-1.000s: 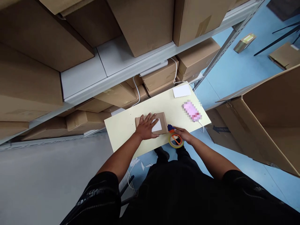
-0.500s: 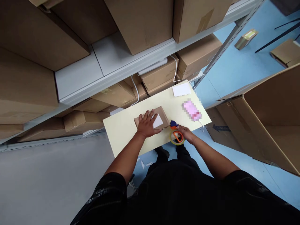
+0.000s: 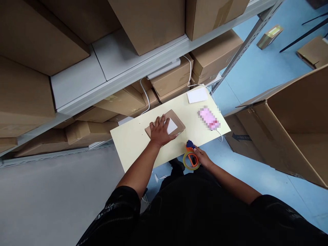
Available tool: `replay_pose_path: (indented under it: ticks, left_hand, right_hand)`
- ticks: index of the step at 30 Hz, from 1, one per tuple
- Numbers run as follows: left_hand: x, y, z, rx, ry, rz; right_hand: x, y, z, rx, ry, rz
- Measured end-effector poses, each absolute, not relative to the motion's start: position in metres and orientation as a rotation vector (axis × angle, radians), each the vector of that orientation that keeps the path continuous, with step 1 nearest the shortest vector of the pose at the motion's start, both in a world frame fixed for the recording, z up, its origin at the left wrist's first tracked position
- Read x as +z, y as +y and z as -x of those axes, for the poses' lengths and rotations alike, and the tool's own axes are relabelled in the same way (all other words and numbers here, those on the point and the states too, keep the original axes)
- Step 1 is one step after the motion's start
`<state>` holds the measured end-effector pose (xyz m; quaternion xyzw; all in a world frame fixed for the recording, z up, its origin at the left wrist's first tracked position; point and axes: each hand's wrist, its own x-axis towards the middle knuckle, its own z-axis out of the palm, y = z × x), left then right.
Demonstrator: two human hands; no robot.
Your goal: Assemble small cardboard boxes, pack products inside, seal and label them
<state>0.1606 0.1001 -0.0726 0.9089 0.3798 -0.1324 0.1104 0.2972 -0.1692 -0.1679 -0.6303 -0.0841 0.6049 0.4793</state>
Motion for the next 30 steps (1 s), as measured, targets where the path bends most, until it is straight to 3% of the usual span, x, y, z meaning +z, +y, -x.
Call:
replay_pose_path:
  ticks: [20,27,30]
  left_hand:
    - [-0.083,0.079,-0.176,-0.254,1.362,-2.566]
    - [-0.082,0.076,-0.213,-0.604,1.533,-2.342]
    - [-0.086,0.081,-0.212,-0.56,1.528,-2.328]
  right_hand:
    - [-0.166,-0.16,-0.244,1.442,-0.465,1.665]
    - [-0.162,-0.167,-0.225,1.613,-0.556,1.62]
    - [-0.164,-0.16,-0.227,1.612,-0.482,1.608]
